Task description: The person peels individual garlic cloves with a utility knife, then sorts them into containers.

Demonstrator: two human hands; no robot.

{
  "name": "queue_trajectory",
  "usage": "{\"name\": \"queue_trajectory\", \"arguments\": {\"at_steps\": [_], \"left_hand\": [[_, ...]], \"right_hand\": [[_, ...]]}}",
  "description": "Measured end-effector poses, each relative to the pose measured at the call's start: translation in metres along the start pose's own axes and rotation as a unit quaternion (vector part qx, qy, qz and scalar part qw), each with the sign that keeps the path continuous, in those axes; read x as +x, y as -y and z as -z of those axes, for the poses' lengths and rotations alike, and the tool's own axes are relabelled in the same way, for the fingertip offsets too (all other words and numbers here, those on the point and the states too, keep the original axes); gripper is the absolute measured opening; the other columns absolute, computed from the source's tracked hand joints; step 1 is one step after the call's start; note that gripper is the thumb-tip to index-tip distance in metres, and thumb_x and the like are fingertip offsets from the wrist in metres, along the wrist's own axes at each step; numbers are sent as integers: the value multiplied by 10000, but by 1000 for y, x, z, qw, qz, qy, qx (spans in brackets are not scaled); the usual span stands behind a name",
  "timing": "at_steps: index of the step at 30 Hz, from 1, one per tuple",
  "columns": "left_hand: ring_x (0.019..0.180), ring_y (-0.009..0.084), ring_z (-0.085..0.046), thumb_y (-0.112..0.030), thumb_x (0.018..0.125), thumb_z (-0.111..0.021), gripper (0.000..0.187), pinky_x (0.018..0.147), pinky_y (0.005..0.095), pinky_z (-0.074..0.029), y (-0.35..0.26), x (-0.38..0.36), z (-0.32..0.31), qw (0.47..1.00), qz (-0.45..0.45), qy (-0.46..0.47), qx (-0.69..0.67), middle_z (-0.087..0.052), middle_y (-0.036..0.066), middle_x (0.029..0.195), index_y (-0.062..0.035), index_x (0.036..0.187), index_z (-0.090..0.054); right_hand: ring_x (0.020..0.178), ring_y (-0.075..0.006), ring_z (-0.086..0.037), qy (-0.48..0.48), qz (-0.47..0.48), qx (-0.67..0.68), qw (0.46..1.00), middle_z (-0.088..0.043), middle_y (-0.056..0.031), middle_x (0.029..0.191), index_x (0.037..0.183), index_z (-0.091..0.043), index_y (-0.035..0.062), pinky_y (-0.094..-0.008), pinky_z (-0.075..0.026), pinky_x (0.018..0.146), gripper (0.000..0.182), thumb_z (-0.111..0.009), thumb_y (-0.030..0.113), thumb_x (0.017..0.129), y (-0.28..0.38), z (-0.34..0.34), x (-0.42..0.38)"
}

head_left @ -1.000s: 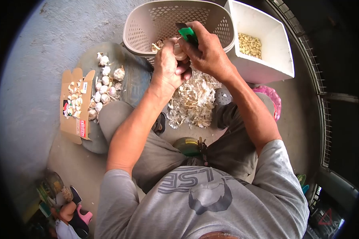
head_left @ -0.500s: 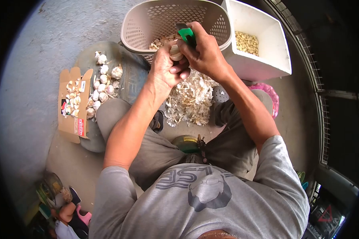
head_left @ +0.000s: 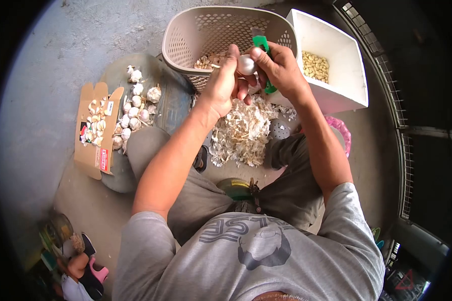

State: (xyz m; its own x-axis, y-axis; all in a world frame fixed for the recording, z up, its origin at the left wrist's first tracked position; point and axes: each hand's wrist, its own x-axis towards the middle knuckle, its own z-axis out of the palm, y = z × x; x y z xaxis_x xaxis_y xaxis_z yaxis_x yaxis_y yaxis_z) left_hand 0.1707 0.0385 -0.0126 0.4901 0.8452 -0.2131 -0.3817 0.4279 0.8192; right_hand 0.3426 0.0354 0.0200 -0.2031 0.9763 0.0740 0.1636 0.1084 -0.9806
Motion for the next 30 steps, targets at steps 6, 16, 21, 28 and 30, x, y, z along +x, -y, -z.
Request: {"name": "queue_trajectory", "arguments": {"at_steps": [6, 16, 21, 28, 30], "left_hand": [[554, 117, -586, -465, 1072, -523, 432, 480, 299, -532, -5, -6, -3, 992, -125, -24, -18, -654, 66, 831, -45, 1149, -593], [696, 102, -657, -300, 1025, -669, 358, 607, 247, -560, 0, 1, -4, 957, -246, -52, 144, -666, 56, 884, 4, 1171, -548], [865, 141, -699, -183, 983, -725, 373, 783, 273, -594, -7, 10, 11, 932, -299, -68, 192, -695, 95, 1039, 39, 1238, -566], [902, 126, -685, -99, 950, -757, 361, 801, 256, -580, -13, 12, 16, 905, -337, -98, 239, -700, 100, 1040, 56, 1215, -567], [883, 106, -667, -102, 938, -773, 344, 781, 243, -565, -13, 12, 15, 900, -347, -103, 244, -697, 90, 1017, 48, 1174, -572]], "right_hand": [[511, -96, -547, -50, -53, 219, 973, -612, -39, 683, 1010, -650, 14, -275, -472, 443, 389, -619, 400, 1046, -17, -16, 5], [544, -93, -526, -94, 7, 144, 985, -536, -23, 683, 1126, -586, 14, -270, -447, 469, 308, -522, 315, 1102, -15, -20, 7], [697, -255, -661, -64, 74, -263, 960, -634, -149, 797, 1154, -617, 14, -409, -495, 633, 185, -629, 140, 1019, 27, 5, -4], [878, -436, -685, -37, 122, -375, 918, -703, -215, 957, 1176, -626, 29, -489, -533, 721, 215, -633, 152, 999, 31, 5, -14], [879, -436, -686, -31, 131, -386, 913, -705, -215, 963, 1169, -630, 32, -492, -538, 721, 212, -634, 156, 998, 29, 8, -14]]}}
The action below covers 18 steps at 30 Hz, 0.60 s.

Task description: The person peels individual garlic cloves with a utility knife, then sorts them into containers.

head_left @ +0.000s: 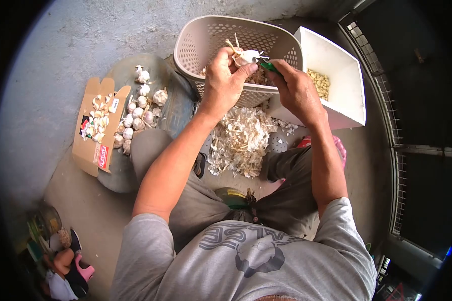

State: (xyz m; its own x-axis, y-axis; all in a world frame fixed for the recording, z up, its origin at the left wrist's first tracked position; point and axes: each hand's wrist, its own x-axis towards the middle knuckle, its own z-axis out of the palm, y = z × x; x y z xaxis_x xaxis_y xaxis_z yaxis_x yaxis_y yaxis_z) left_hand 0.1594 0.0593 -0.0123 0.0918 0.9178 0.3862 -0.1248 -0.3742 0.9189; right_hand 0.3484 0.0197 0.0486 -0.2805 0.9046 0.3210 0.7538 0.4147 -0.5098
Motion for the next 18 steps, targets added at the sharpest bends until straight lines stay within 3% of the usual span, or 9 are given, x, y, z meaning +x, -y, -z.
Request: {"name": "queue_trajectory", "arguments": {"at_steps": [5, 18], "left_hand": [[848, 108, -652, -128, 916, -796, 294, 763, 284, -557, -5, -1, 3, 1000, 20, -9, 1, -706, 75, 925, 31, 1049, -588], [844, 142, -714, -156, 929, -790, 295, 742, 275, -581, -8, -1, 4, 998, 55, 16, -14, -731, 108, 927, 43, 1048, -607]], "right_hand": [[878, -437, -689, 0, 5, -19, 1000, -711, -215, 976, 1162, -636, 36, -497, -549, 718, 210, -634, 164, 996, 2, -1, -2], [819, -455, -685, 27, -15, -49, 998, -691, -246, 873, 1108, -586, 13, -520, -542, 681, 171, -607, 149, 1006, 10, 0, -3]]}}
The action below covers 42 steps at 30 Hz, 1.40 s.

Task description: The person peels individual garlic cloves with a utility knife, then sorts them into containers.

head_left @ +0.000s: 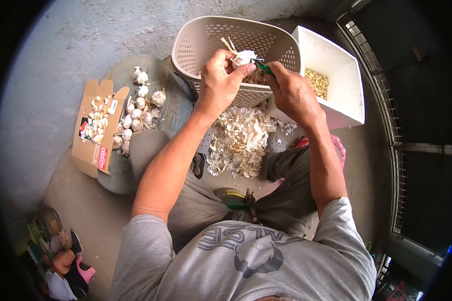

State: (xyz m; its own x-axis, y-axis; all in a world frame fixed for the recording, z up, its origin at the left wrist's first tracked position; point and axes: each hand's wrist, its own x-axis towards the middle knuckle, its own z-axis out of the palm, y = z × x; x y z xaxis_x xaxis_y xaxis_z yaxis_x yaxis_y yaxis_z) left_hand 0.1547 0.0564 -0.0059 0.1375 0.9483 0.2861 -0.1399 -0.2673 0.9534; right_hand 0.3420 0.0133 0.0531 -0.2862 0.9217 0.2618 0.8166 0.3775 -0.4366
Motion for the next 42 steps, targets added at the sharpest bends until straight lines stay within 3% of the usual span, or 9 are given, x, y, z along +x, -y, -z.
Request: {"name": "queue_trajectory", "arguments": {"at_steps": [6, 9, 14, 24, 28, 42], "left_hand": [[875, 247, -760, -291, 1000, -700, 356, 790, 339, -640, -3, 2, 2, 976, 112, 28, -183, -726, 158, 979, 36, 1096, -596], [876, 279, -761, -344, 1042, -623, 390, 777, 379, -654, -5, 5, 6, 966, 134, 20, -218, -711, 180, 1018, 34, 1132, -585], [850, 269, -759, -343, 1040, -626, 378, 756, 373, -658, 0, 4, 6, 963, 144, 30, -224, -712, 162, 994, 24, 1127, -594], [814, 193, -746, -257, 948, -771, 356, 739, 312, -640, -3, 3, 1, 989, 64, 8, -136, -719, 118, 957, 19, 1086, -593], [807, 172, -738, -208, 969, -747, 302, 740, 291, -633, -4, 1, -1, 991, 44, 8, -129, -719, 113, 946, 24, 1079, -588], [864, 145, -720, -110, 970, -730, 245, 804, 286, -630, 4, 2, 1, 999, -20, 22, -32, -708, 101, 960, 42, 1100, -590]], "right_hand": [[739, -455, -678, 0, 13, -5, 1000, -666, -241, 754, 1064, -574, 9, -531, -534, 637, 157, -613, 144, 993, -7, -1, -2], [716, -451, -679, -14, 22, -5, 1000, -670, -234, 743, 1074, -567, 14, -535, -533, 624, 163, -612, 147, 992, -4, 2, -3], [712, -447, -687, -28, 29, 3, 999, -680, -232, 752, 1118, -555, 26, -528, -537, 610, 179, -606, 148, 996, -2, -2, -4], [731, -449, -687, -37, 20, 19, 999, -688, -239, 786, 1167, -571, 31, -528, -532, 620, 213, -618, 136, 987, -1, -5, -4], [736, -441, -690, -65, 24, 29, 997, -695, -223, 804, 1159, -579, 45, -525, -534, 621, 200, -625, 130, 984, -1, -8, -3], [776, -446, -689, -22, 29, 5, 999, -701, -214, 843, 1141, -579, 49, -523, -543, 637, 170, -612, 130, 995, 5, 1, -4]]}}
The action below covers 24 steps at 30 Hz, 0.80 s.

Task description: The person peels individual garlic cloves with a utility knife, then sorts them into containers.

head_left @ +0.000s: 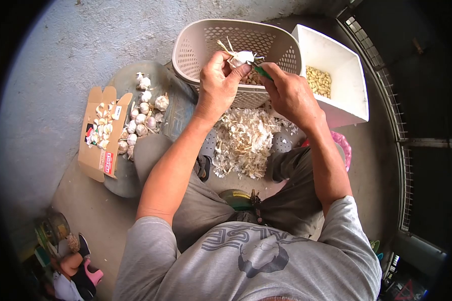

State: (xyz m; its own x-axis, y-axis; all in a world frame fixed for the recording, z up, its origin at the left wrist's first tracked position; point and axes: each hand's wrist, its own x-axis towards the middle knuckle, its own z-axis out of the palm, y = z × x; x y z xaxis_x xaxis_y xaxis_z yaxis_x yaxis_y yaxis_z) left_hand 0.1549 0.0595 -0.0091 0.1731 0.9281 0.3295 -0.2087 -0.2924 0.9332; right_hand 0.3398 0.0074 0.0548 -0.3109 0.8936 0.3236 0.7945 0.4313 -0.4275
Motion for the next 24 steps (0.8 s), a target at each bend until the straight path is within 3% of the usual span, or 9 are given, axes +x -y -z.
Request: {"name": "queue_trajectory", "arguments": {"at_steps": [7, 10, 16, 24], "left_hand": [[847, 128, -704, -93, 968, -732, 243, 788, 266, -614, 1, 1, 1, 1000, -11, 2, 9, -716, 96, 969, 46, 1123, -607], [846, 95, -669, -85, 942, -758, 212, 748, 255, -552, -2, 0, -1, 1000, 1, -13, -4, -713, 57, 931, 31, 1053, -619], [874, 105, -674, -80, 949, -753, 253, 789, 249, -562, -5, 0, 1, 1000, -9, -8, 25, -717, 72, 980, 37, 1128, -617], [857, 112, -700, -32, 927, -741, 178, 749, 275, -565, -5, 1, 2, 999, -16, -23, 45, -742, 78, 942, 32, 1056, -637]], "right_hand": [[807, -438, -704, -6, -9, 19, 1000, -712, -225, 854, 1214, -604, 68, -509, -541, 674, 242, -646, 153, 992, -4, -5, -1], [812, -436, -706, 4, -19, 14, 1000, -714, -226, 867, 1211, -607, 67, -506, -542, 673, 239, -645, 151, 991, -1, -3, 0], [808, -446, -691, -11, -6, 18, 1000, -712, -218, 887, 1173, -588, 46, -523, -540, 658, 208, -619, 138, 989, -2, -2, -1], [828, -436, -698, -2, -5, 5, 1000, -718, -223, 912, 1183, -598, 40, -510, -553, 691, 223, -628, 142, 987, -3, -2, 0]]}}
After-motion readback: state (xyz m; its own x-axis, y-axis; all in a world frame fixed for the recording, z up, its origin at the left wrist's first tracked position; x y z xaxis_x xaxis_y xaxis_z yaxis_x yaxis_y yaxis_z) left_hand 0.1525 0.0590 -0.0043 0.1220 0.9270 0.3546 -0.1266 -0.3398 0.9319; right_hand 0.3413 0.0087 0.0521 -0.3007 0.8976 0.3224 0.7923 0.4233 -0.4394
